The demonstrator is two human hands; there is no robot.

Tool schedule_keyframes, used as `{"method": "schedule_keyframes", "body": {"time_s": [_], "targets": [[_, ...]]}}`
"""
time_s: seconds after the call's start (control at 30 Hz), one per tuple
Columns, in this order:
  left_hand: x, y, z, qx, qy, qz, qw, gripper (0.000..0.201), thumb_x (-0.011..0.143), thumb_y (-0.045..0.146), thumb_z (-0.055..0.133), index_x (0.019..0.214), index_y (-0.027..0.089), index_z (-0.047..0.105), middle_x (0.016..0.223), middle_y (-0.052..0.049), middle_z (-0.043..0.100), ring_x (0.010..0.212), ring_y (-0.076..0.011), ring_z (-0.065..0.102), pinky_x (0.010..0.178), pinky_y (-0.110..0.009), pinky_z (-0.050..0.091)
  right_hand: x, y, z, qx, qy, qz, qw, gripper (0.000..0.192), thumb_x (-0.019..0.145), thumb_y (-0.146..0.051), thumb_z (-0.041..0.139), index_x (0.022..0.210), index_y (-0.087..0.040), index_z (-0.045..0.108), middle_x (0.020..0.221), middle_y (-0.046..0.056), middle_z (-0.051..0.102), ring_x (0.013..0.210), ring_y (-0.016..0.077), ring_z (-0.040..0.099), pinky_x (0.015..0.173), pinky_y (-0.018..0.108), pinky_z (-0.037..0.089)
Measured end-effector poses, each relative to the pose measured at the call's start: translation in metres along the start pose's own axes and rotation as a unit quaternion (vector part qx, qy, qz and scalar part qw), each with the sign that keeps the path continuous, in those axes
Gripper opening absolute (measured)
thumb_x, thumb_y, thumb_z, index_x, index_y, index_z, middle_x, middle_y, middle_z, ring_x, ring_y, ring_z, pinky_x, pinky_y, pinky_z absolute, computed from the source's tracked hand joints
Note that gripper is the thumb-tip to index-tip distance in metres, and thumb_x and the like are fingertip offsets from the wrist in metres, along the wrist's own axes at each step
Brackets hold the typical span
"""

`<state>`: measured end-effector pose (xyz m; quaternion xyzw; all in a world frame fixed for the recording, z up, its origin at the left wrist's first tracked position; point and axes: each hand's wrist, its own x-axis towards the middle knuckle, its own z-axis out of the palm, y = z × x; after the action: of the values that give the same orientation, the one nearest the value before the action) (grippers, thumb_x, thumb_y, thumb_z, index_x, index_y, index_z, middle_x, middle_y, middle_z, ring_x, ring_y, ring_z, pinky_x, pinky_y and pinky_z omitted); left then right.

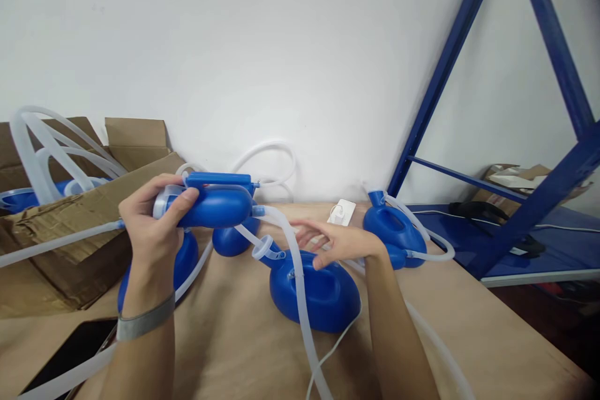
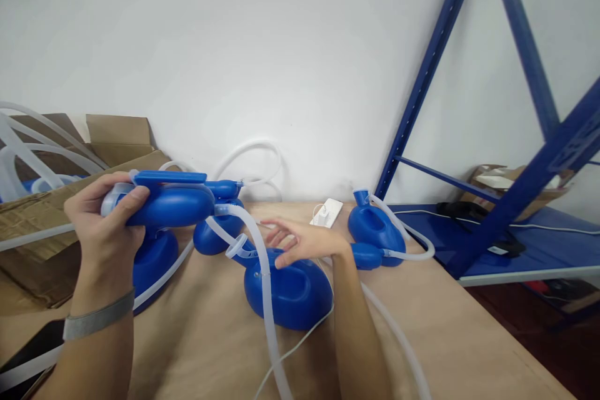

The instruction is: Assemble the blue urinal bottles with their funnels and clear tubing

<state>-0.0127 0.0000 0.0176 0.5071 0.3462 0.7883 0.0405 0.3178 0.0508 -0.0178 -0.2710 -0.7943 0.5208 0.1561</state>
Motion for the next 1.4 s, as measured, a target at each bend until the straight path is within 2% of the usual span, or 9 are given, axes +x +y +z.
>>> {"method": "schedule_keyframes", "body": {"time_s": [0.1, 0.17, 0.3, 0.5, 0.77, 0.9, 1.0, 1.13, 1.4], "targets": [[0.004, 0.004, 0.006, -0.010, 0.092, -0.009, 0.996, 0.019, 0.054, 0.026, 0.084, 0.066, 0.019, 0.071, 0.063, 0.003, 0.061, 0.061, -0.0138, 0.052, 0.060, -0.028, 0.041, 0.004, 0.000, 0.001, -0.056, -0.122, 0.031, 0.990, 0.091, 0.063, -0.037, 0.095, 0.145, -0.026, 0.058, 0.118, 0.005, 0.074, 0.115, 0.0227, 0.068, 0.095, 0.032, 0.053], [0.006, 0.008, 0.010, -0.021, 0.135, -0.006, 0.991, 0.019, 0.051, 0.026, 0.082, 0.062, 0.018, 0.068, 0.058, 0.004, 0.056, 0.059, -0.0127, 0.049, 0.059, -0.027, 0.039, 0.011, -0.001, 0.007, -0.068, -0.140, 0.024, 0.988, 0.078, 0.064, -0.040, 0.095, 0.134, -0.023, 0.066, 0.109, 0.004, 0.077, 0.108, 0.0222, 0.070, 0.090, 0.030, 0.054], [0.007, 0.011, 0.011, -0.037, 0.148, -0.017, 0.988, 0.020, 0.050, 0.027, 0.080, 0.061, 0.018, 0.066, 0.056, 0.005, 0.052, 0.059, -0.0122, 0.049, 0.060, -0.027, 0.040, 0.020, -0.005, 0.020, -0.007, -0.060, -0.014, 0.998, 0.048, 0.081, -0.043, 0.083, 0.121, -0.019, 0.071, 0.099, 0.004, 0.078, 0.095, 0.0192, 0.073, 0.085, 0.030, 0.057], [0.014, 0.008, 0.002, -0.055, 0.131, -0.060, 0.988, 0.022, 0.049, 0.026, 0.079, 0.064, 0.019, 0.065, 0.061, 0.005, 0.057, 0.060, -0.0127, 0.054, 0.062, -0.029, 0.046, 0.015, -0.012, 0.023, 0.043, 0.011, -0.032, 0.998, 0.057, 0.083, -0.039, 0.083, 0.134, -0.022, 0.063, 0.103, 0.005, 0.079, 0.097, 0.0200, 0.076, 0.087, 0.033, 0.059], [0.022, 0.004, -0.017, -0.056, 0.113, -0.068, 0.990, 0.023, 0.047, 0.023, 0.080, 0.064, 0.018, 0.065, 0.058, 0.005, 0.058, 0.056, -0.0136, 0.056, 0.062, -0.030, 0.050, 0.022, -0.013, 0.029, 0.089, 0.046, -0.047, 0.994, 0.047, 0.081, -0.044, 0.084, 0.117, -0.018, 0.070, 0.099, 0.007, 0.080, 0.097, 0.0223, 0.078, 0.088, 0.035, 0.061], [0.017, 0.001, -0.023, -0.044, 0.044, -0.074, 0.995, 0.022, 0.049, 0.020, 0.083, 0.068, 0.019, 0.071, 0.065, 0.002, 0.066, 0.059, -0.0143, 0.056, 0.060, -0.028, 0.046, 0.033, -0.015, 0.038, 0.099, 0.083, -0.069, 0.989, 0.045, 0.078, -0.044, 0.086, 0.112, -0.018, 0.071, 0.102, 0.007, 0.080, 0.095, 0.0221, 0.077, 0.087, 0.035, 0.060], [0.012, 0.004, -0.021, -0.029, -0.008, -0.080, 0.996, 0.022, 0.052, 0.022, 0.086, 0.070, 0.019, 0.074, 0.071, 0.001, 0.068, 0.063, -0.0145, 0.056, 0.057, -0.026, 0.043, 0.042, -0.017, 0.048, 0.083, 0.128, -0.076, 0.985, 0.053, 0.079, -0.044, 0.085, 0.122, -0.017, 0.069, 0.101, 0.007, 0.079, 0.090, 0.0217, 0.076, 0.082, 0.034, 0.060], [0.010, 0.008, -0.018, -0.029, 0.001, -0.060, 0.998, 0.023, 0.052, 0.021, 0.087, 0.071, 0.018, 0.074, 0.074, 0.001, 0.068, 0.066, -0.0139, 0.055, 0.058, -0.025, 0.043, 0.043, -0.024, 0.057, 0.030, 0.205, -0.091, 0.974, 0.054, 0.086, -0.043, 0.078, 0.132, -0.018, 0.064, 0.098, 0.005, 0.075, 0.082, 0.0183, 0.073, 0.074, 0.030, 0.058], [0.009, 0.004, -0.029, 0.001, -0.040, -0.038, 0.998, 0.020, 0.061, 0.025, 0.087, 0.077, 0.022, 0.076, 0.082, 0.001, 0.069, 0.073, -0.0162, 0.059, 0.063, -0.027, 0.047, 0.031, -0.040, 0.064, -0.126, 0.330, -0.099, 0.930, 0.029, 0.087, -0.037, 0.079, 0.110, -0.021, 0.069, 0.091, 0.001, 0.074, 0.081, 0.0172, 0.071, 0.075, 0.029, 0.059]]}}
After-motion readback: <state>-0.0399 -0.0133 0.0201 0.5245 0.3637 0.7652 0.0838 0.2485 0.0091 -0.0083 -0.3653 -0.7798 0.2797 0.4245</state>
